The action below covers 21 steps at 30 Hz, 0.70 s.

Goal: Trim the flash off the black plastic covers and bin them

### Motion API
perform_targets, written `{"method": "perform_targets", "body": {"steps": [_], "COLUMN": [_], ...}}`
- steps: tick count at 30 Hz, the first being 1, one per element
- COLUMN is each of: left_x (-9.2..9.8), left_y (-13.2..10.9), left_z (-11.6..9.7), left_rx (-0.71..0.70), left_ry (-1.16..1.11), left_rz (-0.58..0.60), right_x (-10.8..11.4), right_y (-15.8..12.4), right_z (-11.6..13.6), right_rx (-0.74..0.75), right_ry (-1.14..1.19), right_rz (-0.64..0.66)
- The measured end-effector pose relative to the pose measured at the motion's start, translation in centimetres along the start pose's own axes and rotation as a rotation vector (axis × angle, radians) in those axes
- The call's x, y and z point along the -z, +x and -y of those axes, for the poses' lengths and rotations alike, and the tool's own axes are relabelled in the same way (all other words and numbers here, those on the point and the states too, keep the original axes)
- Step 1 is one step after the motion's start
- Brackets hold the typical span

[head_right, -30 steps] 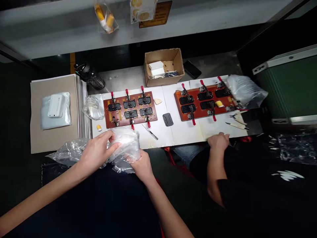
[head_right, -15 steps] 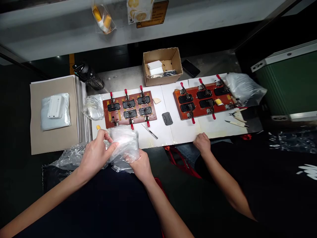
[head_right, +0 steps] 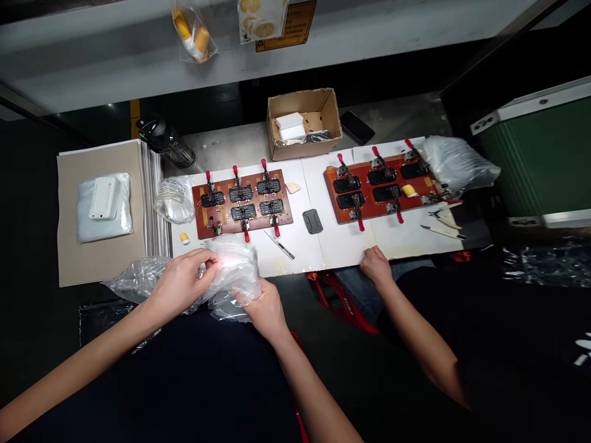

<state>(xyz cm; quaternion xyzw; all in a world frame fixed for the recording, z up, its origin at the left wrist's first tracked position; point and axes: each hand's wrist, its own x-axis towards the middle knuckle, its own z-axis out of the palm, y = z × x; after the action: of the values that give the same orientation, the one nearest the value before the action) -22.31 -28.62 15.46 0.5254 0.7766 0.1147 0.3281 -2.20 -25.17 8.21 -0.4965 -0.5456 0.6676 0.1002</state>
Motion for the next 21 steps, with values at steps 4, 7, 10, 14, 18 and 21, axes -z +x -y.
{"method": "perform_targets", "body": {"steps": [4, 7, 10, 14, 18, 21], "left_x": [0.9, 1.13, 0.94, 0.65, 0.67, 0.87], "left_y": [0.1, 0.02, -0.15, -0.43, -0.6, -0.61], "left_z": [0.38, 0.72, 0.98, 1.08, 1.05, 1.06], "left_rx": [-0.053, -0.077, -0.102, -0.1, -0.051, -0.03], "left_ry": [-0.052, -0.052, -0.046, -0.085, -0.149, -0.183], "left_rz": [0.051, 0.077, 0.082, 0.06, 0.035, 0.048], "right_x": [0.65, 1.01, 1.14, 1.1, 0.95, 0.93], "right_y": [-0.09, -0.15, -0.21, -0.34, -0.44, -0.4], "right_z": [-0.04, -0.11, -0.11, 0.01, -0.03, -0.2], "right_rx": [0.042, 0.051, 0.052, 0.064, 0.052, 0.054], "right_ry": [-0.044, -0.052, -0.065, -0.113, -0.152, -0.149], "right_rz": [0.045, 0.068, 0.074, 0.089, 0.09, 0.094]}}
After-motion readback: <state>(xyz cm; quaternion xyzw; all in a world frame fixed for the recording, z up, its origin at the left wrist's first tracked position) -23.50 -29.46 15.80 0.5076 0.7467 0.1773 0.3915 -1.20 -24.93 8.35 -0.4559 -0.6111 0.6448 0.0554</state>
